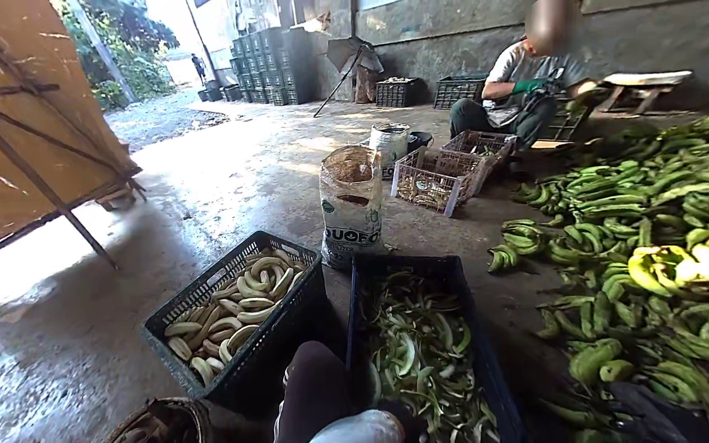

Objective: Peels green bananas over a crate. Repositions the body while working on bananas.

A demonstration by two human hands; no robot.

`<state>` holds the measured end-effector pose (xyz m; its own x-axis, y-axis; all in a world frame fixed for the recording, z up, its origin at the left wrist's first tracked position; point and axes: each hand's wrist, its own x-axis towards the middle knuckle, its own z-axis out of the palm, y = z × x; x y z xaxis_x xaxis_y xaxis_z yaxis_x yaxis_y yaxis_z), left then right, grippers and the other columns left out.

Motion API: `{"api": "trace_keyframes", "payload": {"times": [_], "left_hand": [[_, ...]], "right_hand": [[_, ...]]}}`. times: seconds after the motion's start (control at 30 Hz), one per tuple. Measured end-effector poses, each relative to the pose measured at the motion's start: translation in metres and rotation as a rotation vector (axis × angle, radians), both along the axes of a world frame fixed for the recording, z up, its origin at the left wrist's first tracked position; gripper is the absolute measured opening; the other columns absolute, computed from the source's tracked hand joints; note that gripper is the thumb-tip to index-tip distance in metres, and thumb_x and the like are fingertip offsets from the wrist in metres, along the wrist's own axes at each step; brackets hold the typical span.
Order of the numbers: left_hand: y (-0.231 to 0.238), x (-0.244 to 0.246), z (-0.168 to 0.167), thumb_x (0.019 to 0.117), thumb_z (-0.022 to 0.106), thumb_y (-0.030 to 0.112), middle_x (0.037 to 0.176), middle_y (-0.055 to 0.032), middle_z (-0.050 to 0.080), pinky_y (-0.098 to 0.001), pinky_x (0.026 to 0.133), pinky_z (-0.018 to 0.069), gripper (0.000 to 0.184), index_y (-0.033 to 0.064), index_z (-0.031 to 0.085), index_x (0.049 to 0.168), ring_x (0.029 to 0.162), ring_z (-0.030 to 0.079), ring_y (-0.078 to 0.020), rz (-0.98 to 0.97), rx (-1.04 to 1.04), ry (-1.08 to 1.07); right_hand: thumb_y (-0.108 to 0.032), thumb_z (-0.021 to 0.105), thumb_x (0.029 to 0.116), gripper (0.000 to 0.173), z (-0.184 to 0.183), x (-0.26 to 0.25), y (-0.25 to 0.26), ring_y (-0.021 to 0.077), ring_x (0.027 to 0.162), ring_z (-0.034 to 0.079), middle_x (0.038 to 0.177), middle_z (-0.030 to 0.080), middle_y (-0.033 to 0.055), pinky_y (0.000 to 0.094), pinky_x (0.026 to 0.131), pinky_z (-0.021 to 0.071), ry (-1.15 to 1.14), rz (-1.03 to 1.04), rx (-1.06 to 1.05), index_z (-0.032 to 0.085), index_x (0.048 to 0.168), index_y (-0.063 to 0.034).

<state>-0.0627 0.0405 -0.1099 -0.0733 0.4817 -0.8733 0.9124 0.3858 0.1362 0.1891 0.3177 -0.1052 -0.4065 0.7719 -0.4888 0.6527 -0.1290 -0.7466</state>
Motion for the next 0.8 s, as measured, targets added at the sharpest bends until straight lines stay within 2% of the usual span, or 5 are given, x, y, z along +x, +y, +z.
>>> {"api": "trace_keyframes", "payload": {"times": [0.2, 0.3, 0.43, 0.53, 0.8], "left_hand": [[0.002, 0.018, 0.082, 0.1077, 0.05, 0.024, 0.147, -0.0282, 0.051, -0.061, 0.113, 0.036, 0.044, -0.0069, 0.056, 0.138, 0.14, 0.046, -0.043, 0.206, -0.066, 0.01], [-0.014, -0.001, 0.017, 0.1049, 0.053, 0.031, 0.125, -0.0331, 0.064, -0.0701, 0.089, 0.0503, 0.043, -0.0062, 0.065, 0.124, 0.117, 0.062, -0.0511, -0.058, 0.176, -0.046], [-0.006, 0.0, -0.011, 0.0955, 0.066, 0.029, 0.133, -0.0197, 0.066, -0.0719, 0.1, 0.0439, 0.038, 0.0086, 0.068, 0.127, 0.126, 0.059, -0.0434, 0.113, 0.114, 0.05], [-0.002, -0.014, -0.006, 0.0981, 0.061, 0.041, 0.122, -0.0108, 0.071, -0.0666, 0.093, 0.0518, 0.039, 0.0203, 0.065, 0.13, 0.115, 0.067, -0.0348, 0.218, 0.376, 0.006], [-0.055, -0.048, 0.101, 0.1028, 0.053, 0.012, 0.113, -0.0178, 0.068, -0.036, 0.09, 0.0565, 0.034, -0.0107, 0.059, 0.127, 0.1, 0.067, -0.0174, 0.761, 1.545, -0.308]], "right_hand": [[-0.04, 0.043, 0.1093, 0.049, 0.0, -0.003, -0.005, 0.0328, 0.108, 0.062, 0.135, 0.056, 0.0219, 0.05, 0.088, 0.0519, 0.014, -0.08, -0.021, 0.045, 0.148, -0.0102], [-0.037, 0.045, 0.1093, 0.045, 0.001, -0.003, -0.005, 0.0311, 0.103, 0.062, 0.13, 0.059, 0.0206, 0.0475, 0.084, 0.0521, -0.026, -0.06, 0.017, 0.049, 0.145, -0.0107], [-0.031, 0.045, 0.11, 0.042, -0.006, 0.003, -0.002, 0.0323, 0.115, 0.062, 0.135, 0.059, 0.0194, 0.0501, 0.094, 0.0526, -0.093, 0.058, 0.141, 0.049, 0.146, -0.0103], [-0.028, 0.052, 0.1071, 0.044, 0.016, 0.001, -0.016, 0.0366, 0.126, 0.059, 0.14, 0.058, 0.0202, 0.0567, 0.105, 0.0465, -0.224, 0.182, 0.258, 0.051, 0.147, -0.0113], [-0.022, 0.052, 0.1071, 0.042, 0.042, -0.006, -0.031, 0.0367, 0.132, 0.053, 0.143, 0.055, 0.0229, 0.0541, 0.11, 0.0409, -0.187, 0.155, 0.226, 0.052, 0.145, -0.0038]]}}
